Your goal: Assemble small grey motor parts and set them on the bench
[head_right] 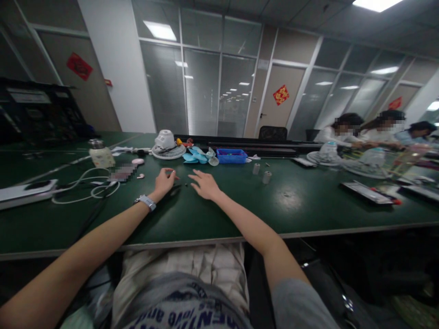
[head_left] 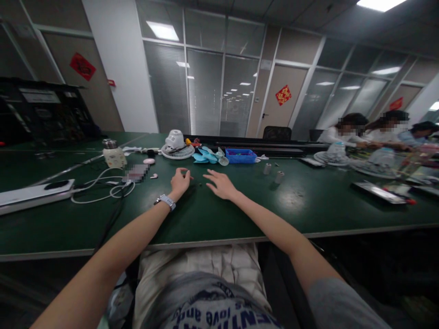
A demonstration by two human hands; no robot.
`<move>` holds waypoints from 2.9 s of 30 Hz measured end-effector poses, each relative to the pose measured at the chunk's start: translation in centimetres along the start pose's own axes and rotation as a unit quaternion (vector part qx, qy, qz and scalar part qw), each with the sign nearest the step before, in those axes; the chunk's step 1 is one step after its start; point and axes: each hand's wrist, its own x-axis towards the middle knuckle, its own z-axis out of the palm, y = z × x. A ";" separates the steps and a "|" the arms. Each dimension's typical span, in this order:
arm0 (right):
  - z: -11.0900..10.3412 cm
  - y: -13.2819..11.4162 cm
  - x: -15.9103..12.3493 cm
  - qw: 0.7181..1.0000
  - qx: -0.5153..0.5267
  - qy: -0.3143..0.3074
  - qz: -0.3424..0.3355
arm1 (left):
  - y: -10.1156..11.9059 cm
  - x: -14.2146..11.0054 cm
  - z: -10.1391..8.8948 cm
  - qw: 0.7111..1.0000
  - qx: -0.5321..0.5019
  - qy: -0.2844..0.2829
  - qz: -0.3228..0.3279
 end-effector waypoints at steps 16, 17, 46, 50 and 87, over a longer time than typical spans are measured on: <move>-4.8 5.8 -1.3 0.967 -0.069 0.089 0.228 | 0.0 -0.2 0.1 0.999 -0.011 -0.042 0.023; -6.1 7.4 -2.2 0.949 -0.102 0.120 0.273 | 0.1 -0.2 0.1 0.999 -0.012 -0.047 0.024; -10.4 15.9 -9.5 0.773 -0.143 0.168 0.595 | 0.6 -0.6 -0.1 0.998 -0.004 -0.061 0.028; -10.0 15.5 -9.4 0.769 -0.123 0.129 0.614 | 0.7 -0.6 -0.2 0.997 -0.002 -0.065 0.029; -8.5 10.1 -4.4 0.851 -0.147 0.188 0.467 | 0.0 -0.9 0.9 0.978 -0.030 -0.160 0.128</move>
